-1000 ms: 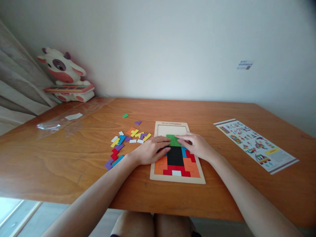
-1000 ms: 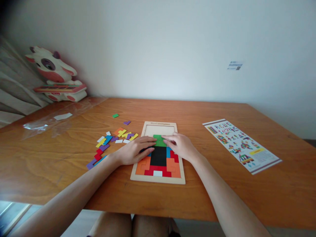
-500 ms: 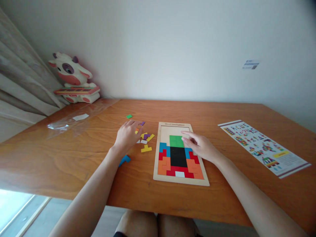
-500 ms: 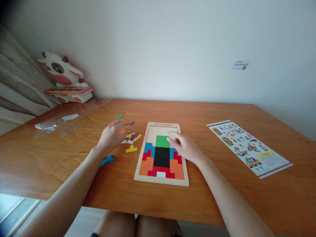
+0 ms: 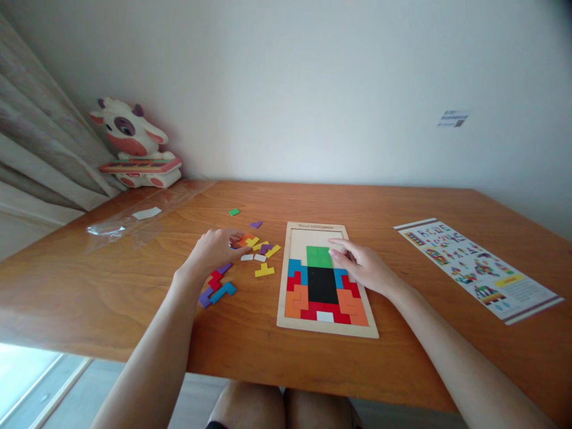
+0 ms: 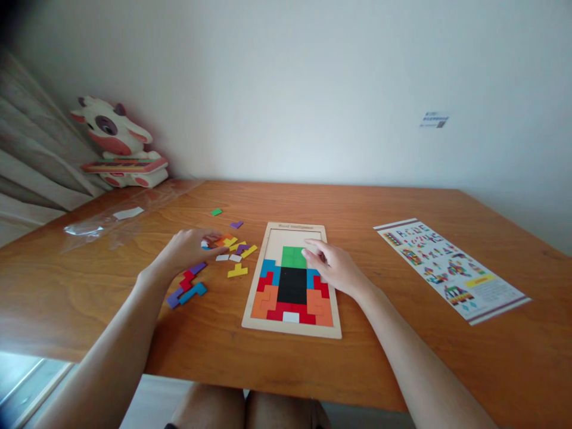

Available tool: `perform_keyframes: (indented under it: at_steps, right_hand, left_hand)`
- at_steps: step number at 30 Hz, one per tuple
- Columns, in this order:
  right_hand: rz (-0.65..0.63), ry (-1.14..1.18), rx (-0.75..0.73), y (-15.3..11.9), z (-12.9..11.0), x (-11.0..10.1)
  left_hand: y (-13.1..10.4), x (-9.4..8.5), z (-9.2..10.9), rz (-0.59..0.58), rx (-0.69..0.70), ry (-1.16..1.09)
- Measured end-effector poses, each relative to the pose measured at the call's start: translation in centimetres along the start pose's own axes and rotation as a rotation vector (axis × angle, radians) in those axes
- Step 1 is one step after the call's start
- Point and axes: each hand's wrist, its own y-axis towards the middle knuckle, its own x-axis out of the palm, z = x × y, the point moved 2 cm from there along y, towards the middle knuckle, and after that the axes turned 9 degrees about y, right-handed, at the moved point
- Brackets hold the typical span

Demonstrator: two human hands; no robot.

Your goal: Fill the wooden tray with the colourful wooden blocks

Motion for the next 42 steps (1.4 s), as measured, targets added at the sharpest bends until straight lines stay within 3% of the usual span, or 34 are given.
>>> perform_keyframes:
  at_steps: [8,12,18,21,29,34,42]
  right_hand:
    - [0.002,-0.009,0.012,0.0,-0.1,0.0]
    - [-0.001,-0.007,0.003,0.1,0.1,0.1]
    - [0.008,0.001,-0.003,0.1,0.2,0.2]
    - [0.002,-0.005,0.003,0.2,0.3,0.2]
    - [0.007,-0.005,-0.001,0.1,0.1,0.1]
    - [0.010,0.023,0.000,0.1,-0.3,0.0]
    - [0.002,0.002,0.017,0.1,0.3,0.1]
  left_hand:
    - [1.6,1.6,-1.3,-0.077,-0.084,-0.320]
    - [3.4,1.3,-1.1,-0.173,-0.118,-0.267]
    - [6.1,0.4,-1.2,-0.477,-0.117,-0.086]
    - [6.7,0.2,-1.1,-0.543,-0.093,-0.036]
    - [6.2,-0.7,0.5,-0.554,-0.074,-0.015]
    - [6.1,0.2,0.0,-0.453,-0.102,-0.067]
    - [5.7,1.4,-0.4,-0.422,-0.059,-0.262]
